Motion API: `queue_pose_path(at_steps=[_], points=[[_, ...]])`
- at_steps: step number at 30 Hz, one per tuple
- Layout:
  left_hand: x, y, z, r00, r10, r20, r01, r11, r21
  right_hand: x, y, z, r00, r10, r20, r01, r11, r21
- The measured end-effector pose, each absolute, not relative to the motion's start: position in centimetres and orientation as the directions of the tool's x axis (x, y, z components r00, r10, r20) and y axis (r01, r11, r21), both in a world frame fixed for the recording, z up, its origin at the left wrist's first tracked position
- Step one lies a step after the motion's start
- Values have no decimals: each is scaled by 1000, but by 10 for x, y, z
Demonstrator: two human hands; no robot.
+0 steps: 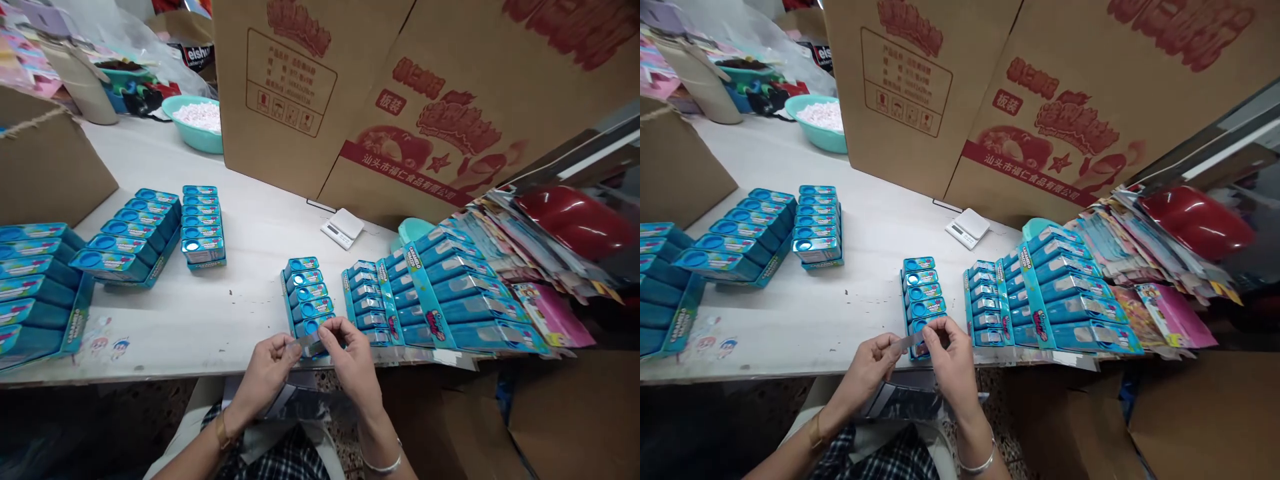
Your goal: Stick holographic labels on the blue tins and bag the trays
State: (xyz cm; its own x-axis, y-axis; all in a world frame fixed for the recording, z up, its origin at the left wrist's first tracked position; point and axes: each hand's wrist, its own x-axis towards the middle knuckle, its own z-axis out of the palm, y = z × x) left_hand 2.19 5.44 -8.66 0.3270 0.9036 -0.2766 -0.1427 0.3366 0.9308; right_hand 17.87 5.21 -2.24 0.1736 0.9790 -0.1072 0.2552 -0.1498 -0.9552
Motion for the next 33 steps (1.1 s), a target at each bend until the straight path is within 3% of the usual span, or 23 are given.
queue_pose_path(at_steps=[3,7,11,16,22,25,30,33], points=[[23,65,-87,268,916,-299,-81,331,940,180,55,-33,220,973,-70,373,-150,-915],[24,74,-89,236,934,-269,-34,285,958,182,59,-46,249,962,113,671,-87,-736],[27,78,-91,253,933,-256,-33,272,962,185,62,-51,217,955,202,791,-51,-610],[33,81,-98,261,927,-269,-65,295,953,185,63,-58,205,951,233,842,-51,-536],[45,81,-119,206,931,-301,-153,335,930,181,63,-70,325,919,225,703,-75,-707],[46,80,-129,165,940,-297,-143,321,936,185,68,-73,349,906,239,689,-76,-720],[37,71,-124,110,960,-259,-142,273,951,182,58,-62,288,887,361,749,26,-662],[29,58,-110,55,970,-236,-150,242,959,160,30,-50,122,864,489,763,233,-603]])
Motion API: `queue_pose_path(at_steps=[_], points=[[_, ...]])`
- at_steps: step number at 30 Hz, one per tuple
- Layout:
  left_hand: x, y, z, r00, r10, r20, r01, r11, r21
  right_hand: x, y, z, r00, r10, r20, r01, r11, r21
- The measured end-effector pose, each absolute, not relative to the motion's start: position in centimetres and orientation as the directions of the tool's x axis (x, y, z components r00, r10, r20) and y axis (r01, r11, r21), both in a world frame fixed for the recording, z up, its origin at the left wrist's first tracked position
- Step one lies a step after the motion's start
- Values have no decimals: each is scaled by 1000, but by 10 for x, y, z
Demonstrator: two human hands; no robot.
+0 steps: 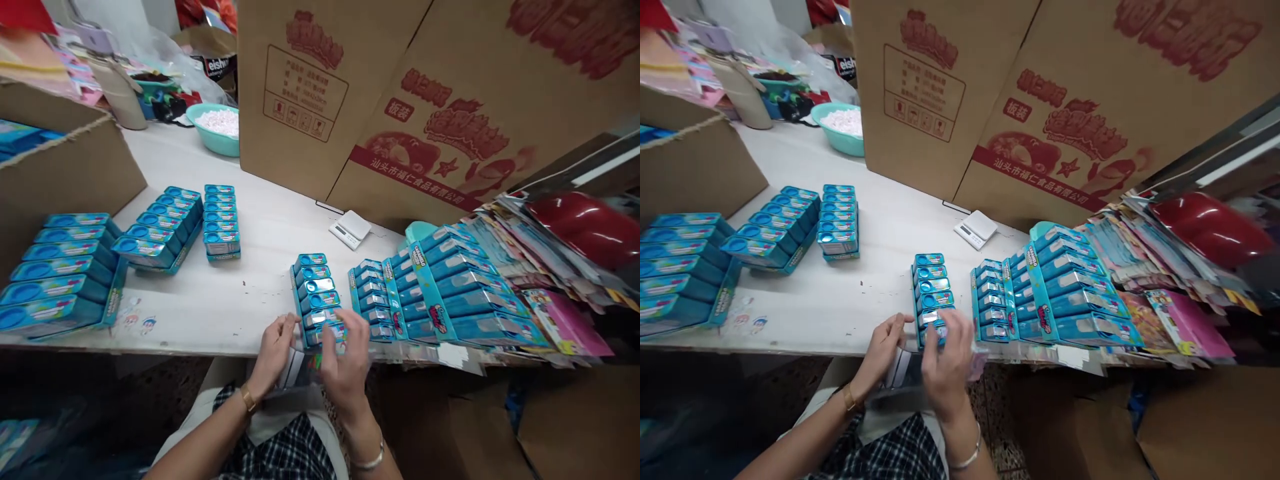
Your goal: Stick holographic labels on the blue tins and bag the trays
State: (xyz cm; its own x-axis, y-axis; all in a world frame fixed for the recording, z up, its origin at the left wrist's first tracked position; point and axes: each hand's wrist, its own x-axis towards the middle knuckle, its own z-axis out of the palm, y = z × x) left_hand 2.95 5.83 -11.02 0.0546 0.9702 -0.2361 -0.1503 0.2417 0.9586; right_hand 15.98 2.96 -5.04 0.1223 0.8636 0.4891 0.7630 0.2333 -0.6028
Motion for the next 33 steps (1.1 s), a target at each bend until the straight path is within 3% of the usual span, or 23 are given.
queue_pose_path(at_steps=[4,9,15,23,28,33], points=[[23,42,-88,7,959,-283,-240,277,931,134,-4,-52,-198,908,369,704,393,-591],[15,26,-76,92,935,-342,-343,352,871,145,-7,-75,-130,881,456,730,396,-557],[11,16,-76,174,943,-284,-250,321,913,157,-9,-75,-196,838,509,760,457,-461],[14,6,-67,163,977,-140,-118,160,980,146,-20,-58,-60,911,408,699,331,-634],[13,5,-66,163,977,-137,-138,160,977,145,-23,-60,-98,848,521,782,389,-487],[15,8,-67,164,976,-144,-141,167,976,140,-23,-58,-110,842,529,803,389,-452]])
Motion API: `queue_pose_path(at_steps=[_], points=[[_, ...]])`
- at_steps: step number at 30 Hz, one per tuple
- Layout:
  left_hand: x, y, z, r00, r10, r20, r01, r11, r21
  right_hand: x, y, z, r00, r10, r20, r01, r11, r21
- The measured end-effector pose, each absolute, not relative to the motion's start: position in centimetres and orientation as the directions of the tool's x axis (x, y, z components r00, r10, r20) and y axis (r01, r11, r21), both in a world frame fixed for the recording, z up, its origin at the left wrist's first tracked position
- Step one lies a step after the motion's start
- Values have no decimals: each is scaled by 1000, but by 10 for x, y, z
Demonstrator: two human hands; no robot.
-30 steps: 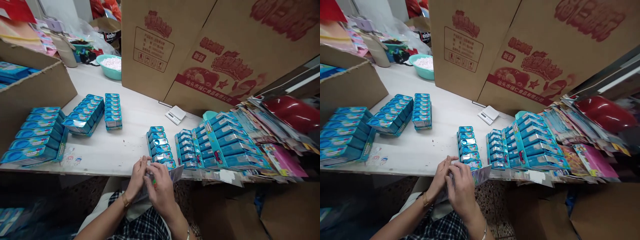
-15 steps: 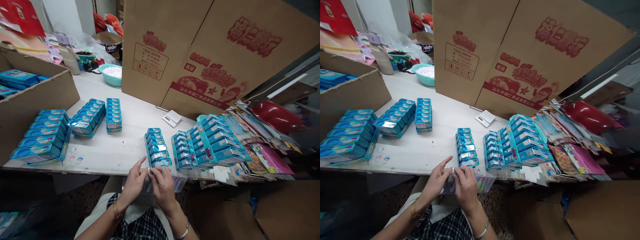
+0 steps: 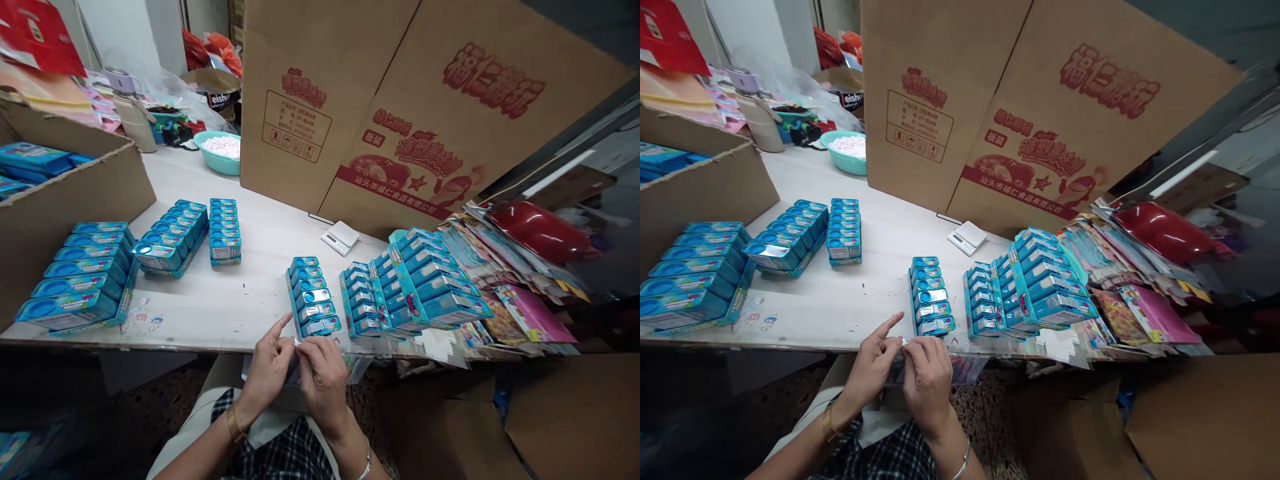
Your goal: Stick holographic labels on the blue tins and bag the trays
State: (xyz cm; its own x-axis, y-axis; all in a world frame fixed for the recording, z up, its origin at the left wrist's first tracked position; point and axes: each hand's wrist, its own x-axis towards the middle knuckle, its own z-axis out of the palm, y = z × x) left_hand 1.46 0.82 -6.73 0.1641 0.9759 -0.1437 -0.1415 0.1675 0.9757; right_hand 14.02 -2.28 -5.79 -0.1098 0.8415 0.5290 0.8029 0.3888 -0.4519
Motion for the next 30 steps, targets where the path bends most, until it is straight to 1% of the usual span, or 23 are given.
queue_pose_path(at_steps=[2,3,5,7,9,11,12,14,18,20,21,23,26,30], points=[[14,15,-70,161,973,-165,-154,190,970,138,-24,-51,-118,829,547,803,404,-438],[13,20,-73,159,969,-187,-161,212,964,137,-25,-46,-114,825,553,792,412,-451],[8,31,-79,149,960,-236,-166,260,951,137,-27,-33,-80,847,526,740,404,-538],[2,43,-84,137,956,-259,-158,279,947,140,-25,-17,5,907,422,640,321,-698],[-3,50,-85,147,958,-246,-139,267,954,147,-16,-4,96,961,258,504,177,-845],[-5,51,-83,216,955,-205,-113,233,966,155,0,4,145,982,121,378,58,-924],[-5,51,-82,264,947,-185,-103,218,970,159,8,5,153,985,81,331,26,-943],[-3,48,-79,325,932,-163,-102,206,973,167,25,4,167,985,51,263,5,-965],[2,47,-79,256,957,-134,-146,175,974,174,48,-6,191,981,12,170,-21,-985],[4,52,-79,276,956,-100,-169,151,974,174,55,-10,193,981,-7,153,-37,-988],[6,56,-78,294,949,-109,-176,166,970,174,58,-12,194,981,-14,156,-45,-987],[9,65,-74,299,935,-189,-172,247,954,174,64,-16,193,981,-26,177,-61,-982],[14,78,-70,231,919,-318,-144,356,924,175,74,-21,215,975,-56,214,-103,-971],[18,89,-73,148,931,-335,-110,352,930,177,84,-31,278,959,-61,296,-146,-944]])
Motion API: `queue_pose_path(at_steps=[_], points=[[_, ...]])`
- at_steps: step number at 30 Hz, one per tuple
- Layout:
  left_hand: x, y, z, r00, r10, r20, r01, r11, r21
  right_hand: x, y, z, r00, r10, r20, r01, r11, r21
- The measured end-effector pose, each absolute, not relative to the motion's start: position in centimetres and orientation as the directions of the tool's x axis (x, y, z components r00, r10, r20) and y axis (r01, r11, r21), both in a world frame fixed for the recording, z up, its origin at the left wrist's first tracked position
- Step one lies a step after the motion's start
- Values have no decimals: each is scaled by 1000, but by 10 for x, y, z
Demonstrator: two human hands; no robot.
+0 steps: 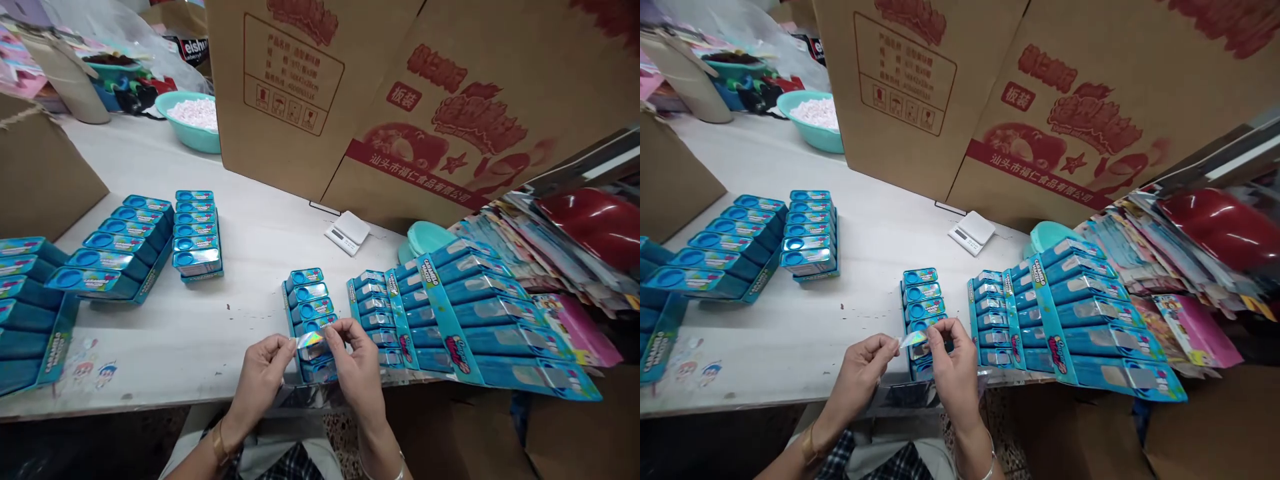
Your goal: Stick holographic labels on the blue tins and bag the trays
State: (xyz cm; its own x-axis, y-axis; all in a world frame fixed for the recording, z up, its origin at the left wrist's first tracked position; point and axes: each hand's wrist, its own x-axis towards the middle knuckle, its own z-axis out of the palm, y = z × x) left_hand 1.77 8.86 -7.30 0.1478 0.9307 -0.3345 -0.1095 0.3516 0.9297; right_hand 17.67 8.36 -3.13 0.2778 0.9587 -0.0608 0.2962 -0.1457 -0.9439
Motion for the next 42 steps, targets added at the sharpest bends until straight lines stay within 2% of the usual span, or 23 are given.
queue_pose_path(at_steps=[3,7,11,23,31,35,37,40,42], points=[[20,93,-79,88,948,-306,-78,312,947,177,87,-41,321,947,-16,434,-162,-886],[26,95,-84,19,959,-283,-56,284,957,176,89,-48,317,942,112,638,-124,-760],[30,93,-88,-1,958,-285,-48,285,957,177,93,-50,267,936,231,731,-40,-682],[46,98,-111,75,940,-333,-192,341,920,179,99,-60,244,949,198,745,-53,-664],[42,101,-119,41,943,-331,-121,334,935,183,104,-59,270,923,275,715,-1,-699],[29,84,-109,-3,953,-303,-112,301,947,195,67,-43,265,904,337,661,84,-746],[24,72,-101,-19,950,-310,-138,305,942,198,35,-35,158,920,359,637,183,-749],[22,55,-89,33,931,-364,-238,361,902,195,-10,-35,-135,936,326,664,329,-671],[25,45,-80,109,917,-383,-304,397,866,189,-28,-42,-205,930,306,698,358,-621]])
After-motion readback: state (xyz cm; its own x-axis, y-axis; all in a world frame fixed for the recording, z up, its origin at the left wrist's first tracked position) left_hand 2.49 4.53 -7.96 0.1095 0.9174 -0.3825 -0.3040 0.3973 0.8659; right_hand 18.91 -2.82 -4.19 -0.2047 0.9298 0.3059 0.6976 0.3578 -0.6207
